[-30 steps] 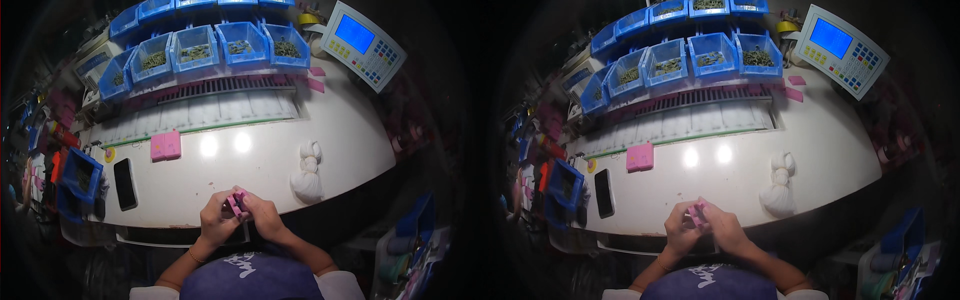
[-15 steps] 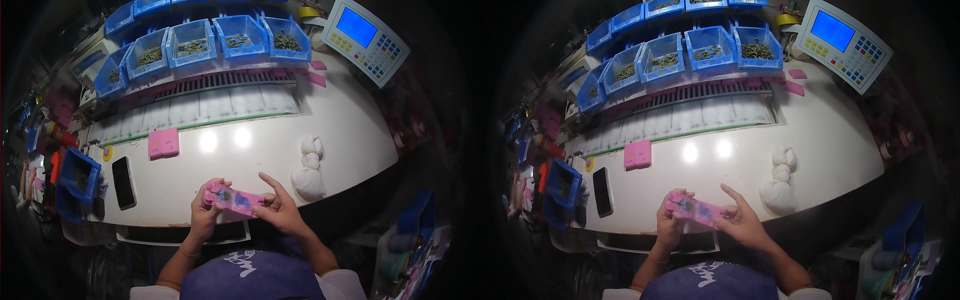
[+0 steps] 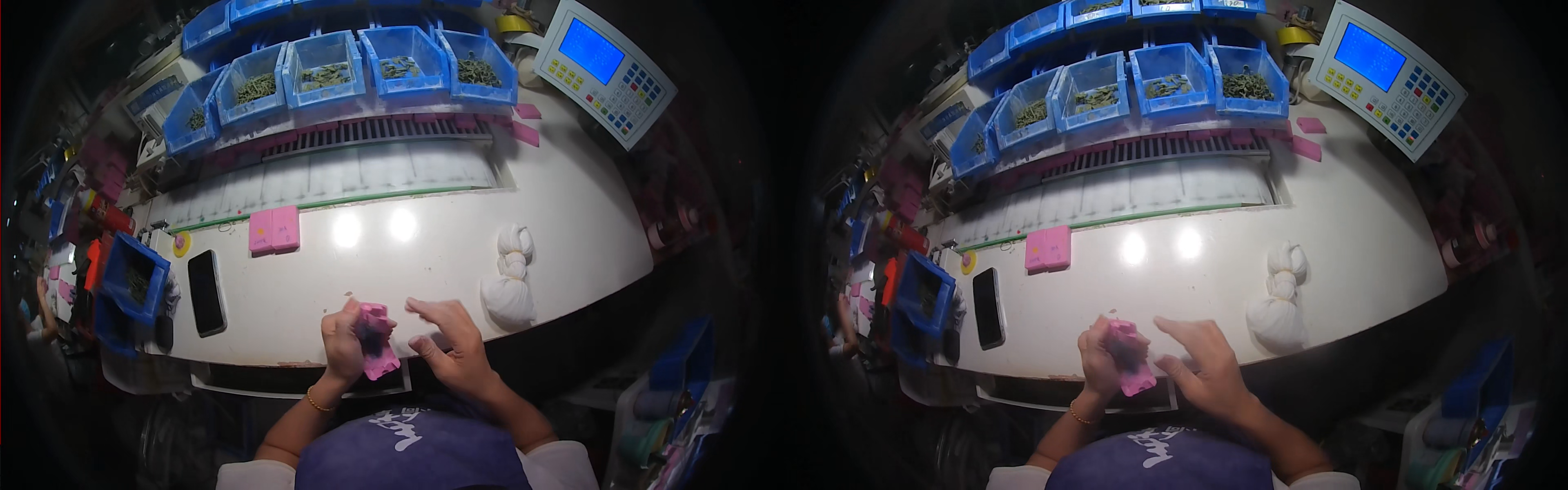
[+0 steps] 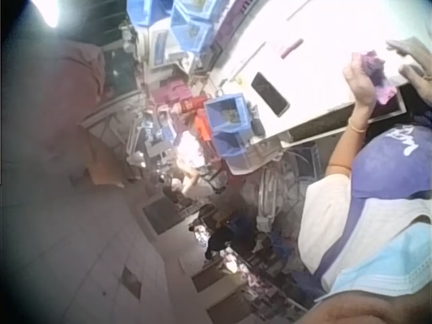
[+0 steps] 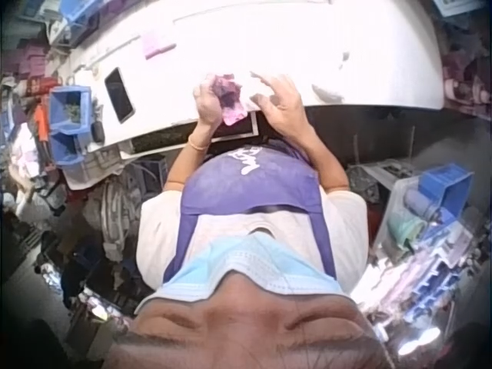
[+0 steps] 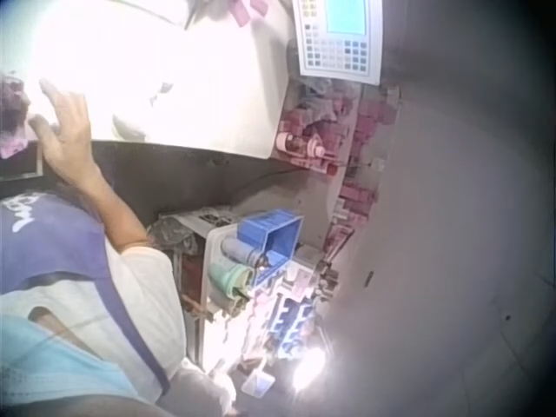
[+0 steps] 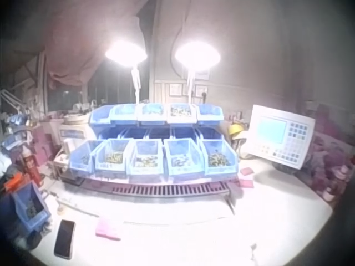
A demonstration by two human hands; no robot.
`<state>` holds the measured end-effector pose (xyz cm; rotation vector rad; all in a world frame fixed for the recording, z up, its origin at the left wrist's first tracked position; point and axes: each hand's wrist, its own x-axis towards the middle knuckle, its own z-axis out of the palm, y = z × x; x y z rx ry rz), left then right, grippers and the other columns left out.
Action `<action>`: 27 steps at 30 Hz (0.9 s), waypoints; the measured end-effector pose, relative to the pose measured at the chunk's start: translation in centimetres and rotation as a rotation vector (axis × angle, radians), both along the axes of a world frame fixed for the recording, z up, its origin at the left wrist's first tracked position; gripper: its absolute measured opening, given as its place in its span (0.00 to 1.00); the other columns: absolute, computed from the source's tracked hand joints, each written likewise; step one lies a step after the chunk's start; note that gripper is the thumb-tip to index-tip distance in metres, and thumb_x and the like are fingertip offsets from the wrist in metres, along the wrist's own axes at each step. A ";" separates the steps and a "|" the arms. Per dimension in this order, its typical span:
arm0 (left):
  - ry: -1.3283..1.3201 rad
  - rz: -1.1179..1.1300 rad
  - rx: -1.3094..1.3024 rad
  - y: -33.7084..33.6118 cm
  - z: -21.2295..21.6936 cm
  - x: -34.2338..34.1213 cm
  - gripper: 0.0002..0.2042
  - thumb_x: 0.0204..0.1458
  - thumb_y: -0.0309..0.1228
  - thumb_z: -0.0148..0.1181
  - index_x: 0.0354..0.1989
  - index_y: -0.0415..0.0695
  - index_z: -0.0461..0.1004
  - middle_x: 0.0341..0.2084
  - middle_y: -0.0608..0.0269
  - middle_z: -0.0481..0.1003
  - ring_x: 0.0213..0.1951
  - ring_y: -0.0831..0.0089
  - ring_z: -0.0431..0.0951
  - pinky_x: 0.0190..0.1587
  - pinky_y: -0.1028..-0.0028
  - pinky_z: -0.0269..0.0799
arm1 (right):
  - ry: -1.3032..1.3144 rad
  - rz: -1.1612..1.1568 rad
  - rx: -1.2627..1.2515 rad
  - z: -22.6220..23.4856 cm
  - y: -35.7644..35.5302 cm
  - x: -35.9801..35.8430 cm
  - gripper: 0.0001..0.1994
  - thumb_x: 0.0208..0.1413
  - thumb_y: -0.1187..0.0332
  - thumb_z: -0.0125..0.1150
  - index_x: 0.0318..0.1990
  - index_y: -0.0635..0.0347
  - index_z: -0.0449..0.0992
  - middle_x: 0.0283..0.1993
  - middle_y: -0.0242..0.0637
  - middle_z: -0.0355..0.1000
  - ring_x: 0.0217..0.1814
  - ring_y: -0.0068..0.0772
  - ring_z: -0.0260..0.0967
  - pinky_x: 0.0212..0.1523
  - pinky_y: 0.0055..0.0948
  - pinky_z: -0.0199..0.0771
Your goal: The person is assembling wicks by placing small metal bases onto a silicone mold and cleaning them.
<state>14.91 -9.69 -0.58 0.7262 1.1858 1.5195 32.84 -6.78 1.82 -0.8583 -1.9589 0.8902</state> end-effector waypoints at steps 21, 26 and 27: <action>0.110 -0.106 -0.222 1.8 1.2 -3.5 0.30 0.67 0.51 0.35 0.39 0.34 0.76 0.19 0.58 0.75 0.19 0.75 0.75 0.24 0.76 0.73 | -0.243 0.084 0.259 1.7 1.4 0.2 0.06 0.46 0.69 0.68 0.30 0.56 0.77 0.53 0.34 0.69 0.58 0.44 0.58 0.62 0.46 0.55; -0.099 -0.190 -0.262 2.5 0.4 -3.4 0.32 0.66 0.53 0.32 0.42 0.34 0.76 0.19 0.57 0.75 0.19 0.73 0.76 0.26 0.73 0.76 | -0.418 -0.295 0.319 -1.6 4.7 1.1 0.23 0.49 0.64 0.69 0.53 0.58 0.73 0.60 0.47 0.63 0.61 0.52 0.55 0.64 0.50 0.54; -0.101 -0.180 -0.263 2.4 0.3 -3.5 0.32 0.66 0.53 0.32 0.42 0.34 0.76 0.19 0.57 0.75 0.19 0.73 0.76 0.26 0.73 0.76 | -0.416 -0.286 0.319 -1.2 5.0 1.4 0.23 0.49 0.64 0.69 0.53 0.58 0.73 0.60 0.47 0.63 0.61 0.52 0.55 0.64 0.50 0.54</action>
